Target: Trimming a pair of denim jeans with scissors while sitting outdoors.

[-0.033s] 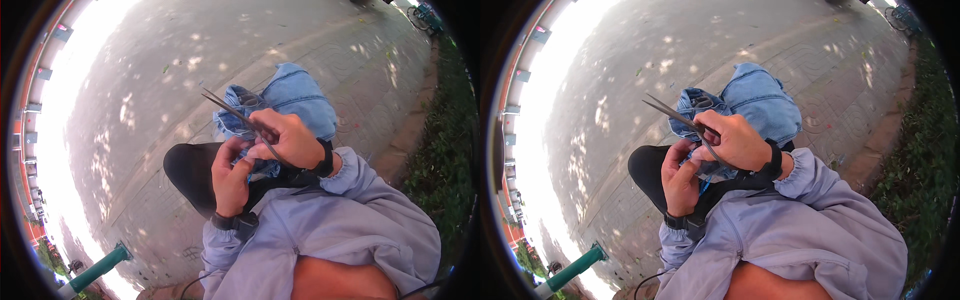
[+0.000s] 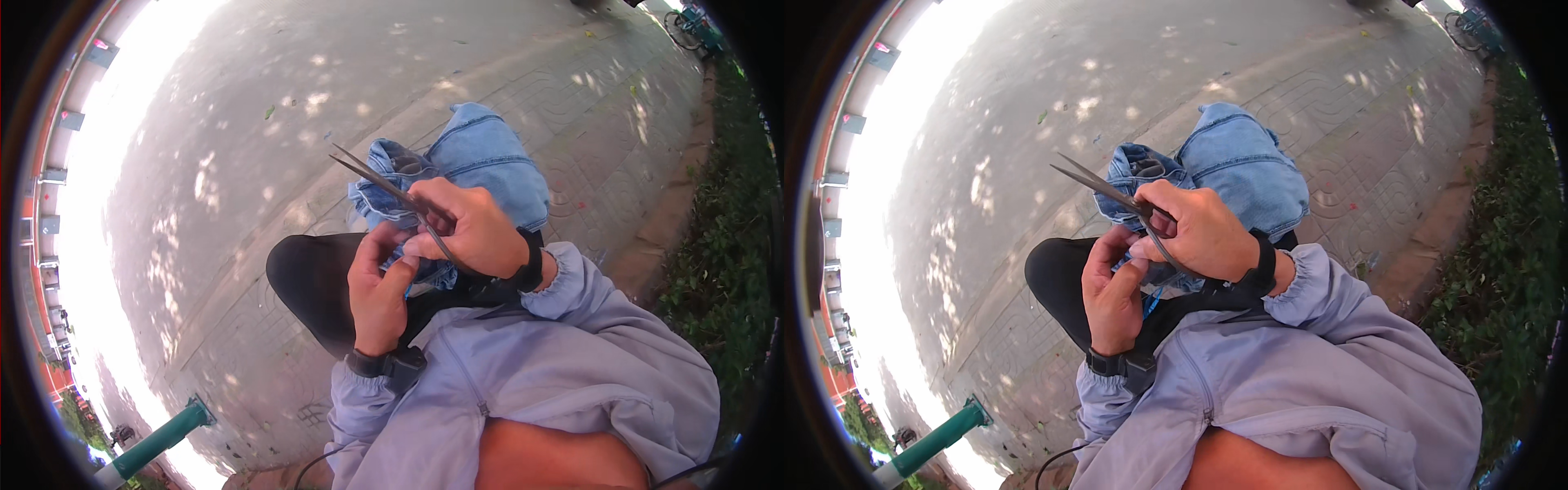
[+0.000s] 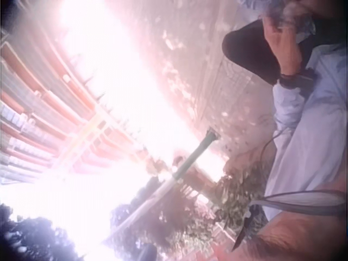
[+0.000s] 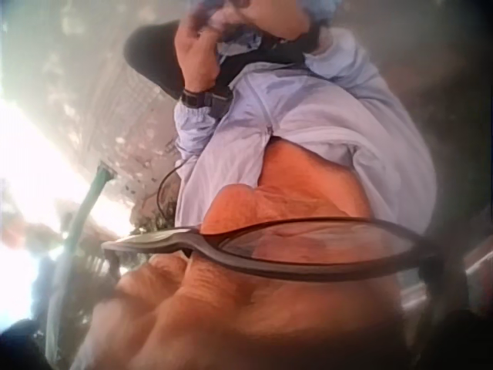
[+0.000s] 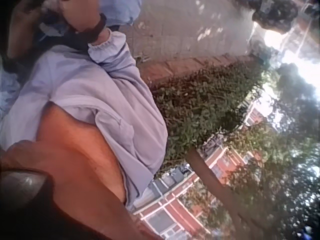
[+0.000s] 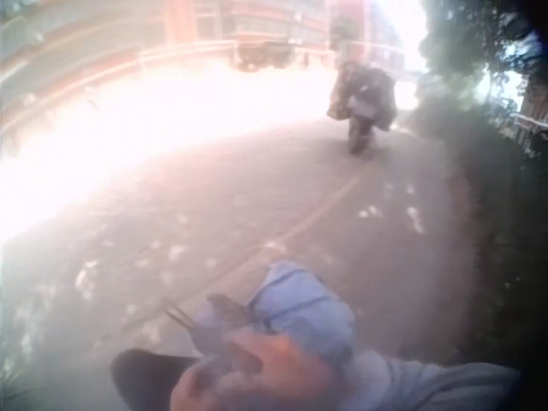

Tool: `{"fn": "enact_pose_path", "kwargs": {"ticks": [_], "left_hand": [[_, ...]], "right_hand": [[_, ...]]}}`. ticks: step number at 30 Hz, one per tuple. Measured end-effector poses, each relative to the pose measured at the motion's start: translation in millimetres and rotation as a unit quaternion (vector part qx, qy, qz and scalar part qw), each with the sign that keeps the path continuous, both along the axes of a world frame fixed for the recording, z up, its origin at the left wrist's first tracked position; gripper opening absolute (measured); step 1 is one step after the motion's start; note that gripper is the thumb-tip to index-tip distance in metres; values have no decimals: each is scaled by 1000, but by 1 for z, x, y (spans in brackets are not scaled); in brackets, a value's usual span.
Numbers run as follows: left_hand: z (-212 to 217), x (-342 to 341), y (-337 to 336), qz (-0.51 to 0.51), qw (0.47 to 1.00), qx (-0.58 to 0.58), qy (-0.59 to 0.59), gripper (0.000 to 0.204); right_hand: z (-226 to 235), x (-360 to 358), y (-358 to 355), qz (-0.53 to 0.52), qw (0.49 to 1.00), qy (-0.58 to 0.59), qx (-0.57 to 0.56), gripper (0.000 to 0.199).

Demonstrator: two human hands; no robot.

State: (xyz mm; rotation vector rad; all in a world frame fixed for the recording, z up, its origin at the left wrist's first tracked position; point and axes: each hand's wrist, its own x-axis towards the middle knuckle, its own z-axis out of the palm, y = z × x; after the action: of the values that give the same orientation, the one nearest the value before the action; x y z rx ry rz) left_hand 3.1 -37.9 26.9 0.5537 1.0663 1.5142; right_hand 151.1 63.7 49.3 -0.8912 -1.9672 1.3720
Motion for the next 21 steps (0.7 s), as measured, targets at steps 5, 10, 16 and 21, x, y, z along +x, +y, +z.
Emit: {"fn": "enact_pose_path", "kwargs": {"ticks": [5, 10, 16, 21], "left_hand": [[-9, 4, 0, -20, 996, -24, 86, 43], [-15, 0, -1, -10, 999, -35, 31, 40], [-14, -10, -8, 12, 997, -31, -69, 42], [-5, -11, -20, 40, 996, 13, -73, 40]], "right_hand": [[-18, 2, 1, -34, 999, 10, -27, 47], [-28, 1, 6, -6, 974, 119, -194, 39], [-38, 1, 6, -2, 960, 76, -269, 38], [-46, -2, 6, 7, 943, 93, -318, 36]]}}
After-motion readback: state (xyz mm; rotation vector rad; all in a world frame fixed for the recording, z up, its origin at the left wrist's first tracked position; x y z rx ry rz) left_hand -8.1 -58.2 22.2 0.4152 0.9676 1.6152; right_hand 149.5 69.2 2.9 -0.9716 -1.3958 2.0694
